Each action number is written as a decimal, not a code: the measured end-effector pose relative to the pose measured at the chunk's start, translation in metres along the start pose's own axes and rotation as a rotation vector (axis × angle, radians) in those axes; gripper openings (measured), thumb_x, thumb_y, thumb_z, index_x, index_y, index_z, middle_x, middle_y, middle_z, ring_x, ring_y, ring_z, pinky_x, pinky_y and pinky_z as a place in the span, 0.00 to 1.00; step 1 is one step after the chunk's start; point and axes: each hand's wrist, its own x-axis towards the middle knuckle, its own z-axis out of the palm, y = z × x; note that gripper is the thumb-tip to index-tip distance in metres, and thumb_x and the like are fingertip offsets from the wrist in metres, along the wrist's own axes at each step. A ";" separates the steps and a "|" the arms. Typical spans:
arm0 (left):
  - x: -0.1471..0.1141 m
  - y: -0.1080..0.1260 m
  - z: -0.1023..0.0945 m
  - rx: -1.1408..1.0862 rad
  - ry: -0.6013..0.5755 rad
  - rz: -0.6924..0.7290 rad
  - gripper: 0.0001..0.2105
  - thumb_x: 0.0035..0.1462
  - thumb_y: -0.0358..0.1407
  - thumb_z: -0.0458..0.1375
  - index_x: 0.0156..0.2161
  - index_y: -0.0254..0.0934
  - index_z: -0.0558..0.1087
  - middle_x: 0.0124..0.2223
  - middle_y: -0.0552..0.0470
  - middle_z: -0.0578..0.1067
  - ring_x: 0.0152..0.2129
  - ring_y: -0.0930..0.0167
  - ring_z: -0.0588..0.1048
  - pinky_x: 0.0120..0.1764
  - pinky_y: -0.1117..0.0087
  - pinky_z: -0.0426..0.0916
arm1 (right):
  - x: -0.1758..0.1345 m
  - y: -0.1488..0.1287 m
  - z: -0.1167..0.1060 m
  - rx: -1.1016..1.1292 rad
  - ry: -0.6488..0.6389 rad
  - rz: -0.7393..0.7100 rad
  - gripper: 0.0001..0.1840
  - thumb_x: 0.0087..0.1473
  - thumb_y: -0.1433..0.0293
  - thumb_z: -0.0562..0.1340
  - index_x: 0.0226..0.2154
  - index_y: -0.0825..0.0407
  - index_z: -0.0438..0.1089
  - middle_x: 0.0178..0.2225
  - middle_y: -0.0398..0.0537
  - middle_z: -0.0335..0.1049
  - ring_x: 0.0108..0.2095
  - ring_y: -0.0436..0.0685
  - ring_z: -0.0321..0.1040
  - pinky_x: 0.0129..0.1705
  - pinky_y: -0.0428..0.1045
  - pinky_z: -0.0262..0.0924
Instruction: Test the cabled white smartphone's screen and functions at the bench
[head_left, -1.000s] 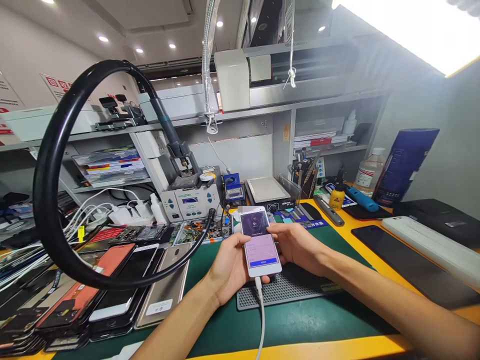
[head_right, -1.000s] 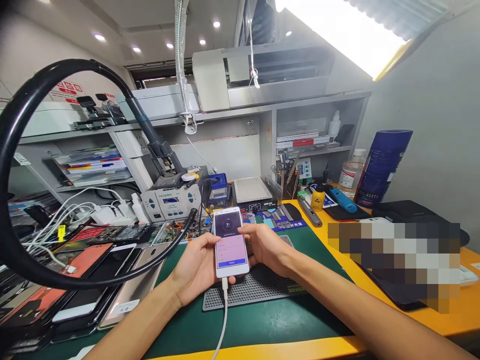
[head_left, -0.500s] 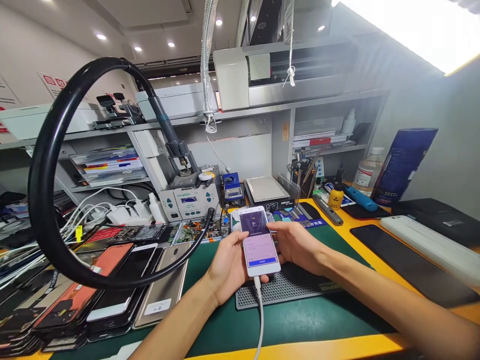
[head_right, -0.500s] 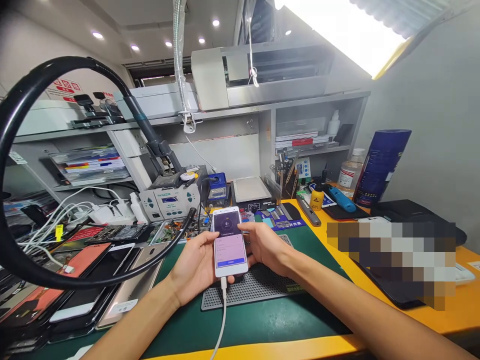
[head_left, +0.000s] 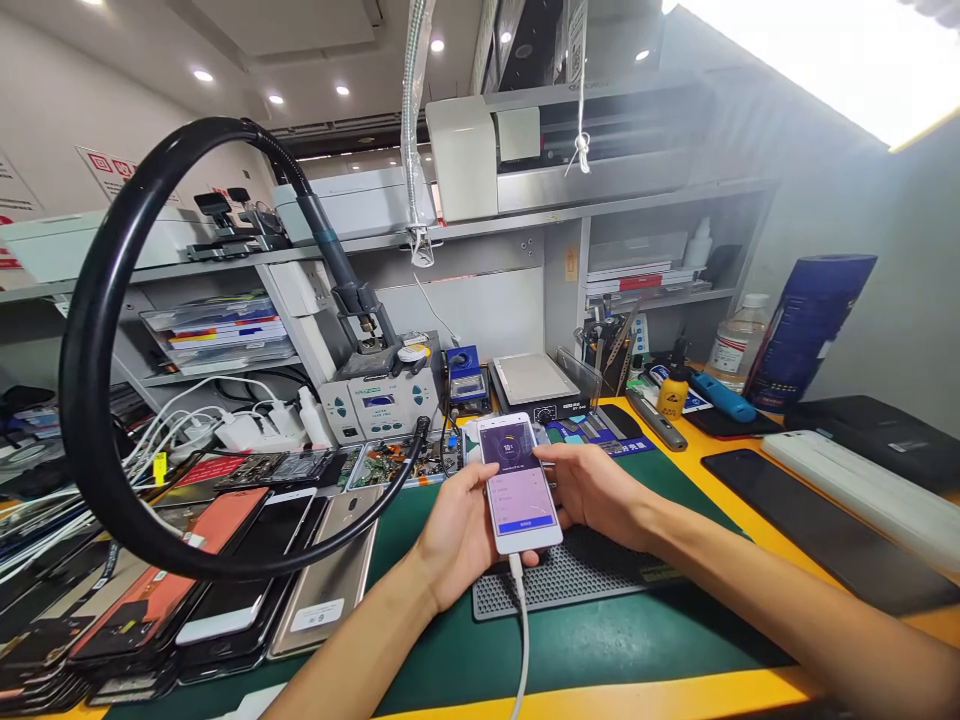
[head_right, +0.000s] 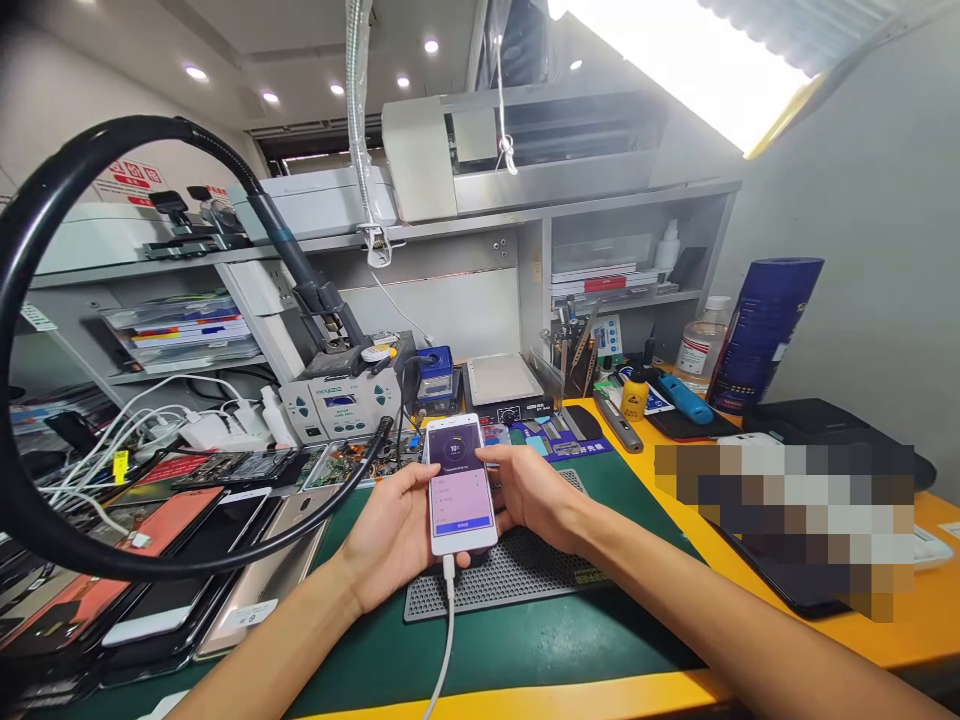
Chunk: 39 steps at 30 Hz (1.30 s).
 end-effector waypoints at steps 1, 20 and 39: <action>0.000 0.000 0.000 -0.001 0.001 -0.001 0.22 0.63 0.41 0.45 0.55 0.28 0.68 0.50 0.34 0.73 0.35 0.59 0.76 0.24 0.65 0.73 | 0.000 0.000 0.000 0.000 -0.001 -0.001 0.18 0.61 0.64 0.51 0.46 0.56 0.68 0.39 0.56 0.74 0.36 0.62 0.71 0.36 0.56 0.65; 0.000 0.000 -0.001 0.010 0.023 -0.001 0.21 0.62 0.39 0.44 0.52 0.27 0.70 0.47 0.36 0.74 0.33 0.60 0.76 0.24 0.64 0.73 | 0.002 0.004 -0.004 0.003 -0.011 -0.003 0.18 0.61 0.64 0.51 0.45 0.56 0.69 0.39 0.55 0.74 0.35 0.61 0.70 0.34 0.55 0.65; -0.002 0.002 0.002 0.015 -0.007 -0.006 0.24 0.63 0.39 0.42 0.55 0.25 0.69 0.48 0.33 0.74 0.37 0.57 0.76 0.24 0.66 0.73 | 0.002 0.004 -0.005 0.003 -0.031 0.000 0.17 0.61 0.64 0.51 0.43 0.56 0.70 0.40 0.55 0.74 0.37 0.62 0.70 0.36 0.56 0.65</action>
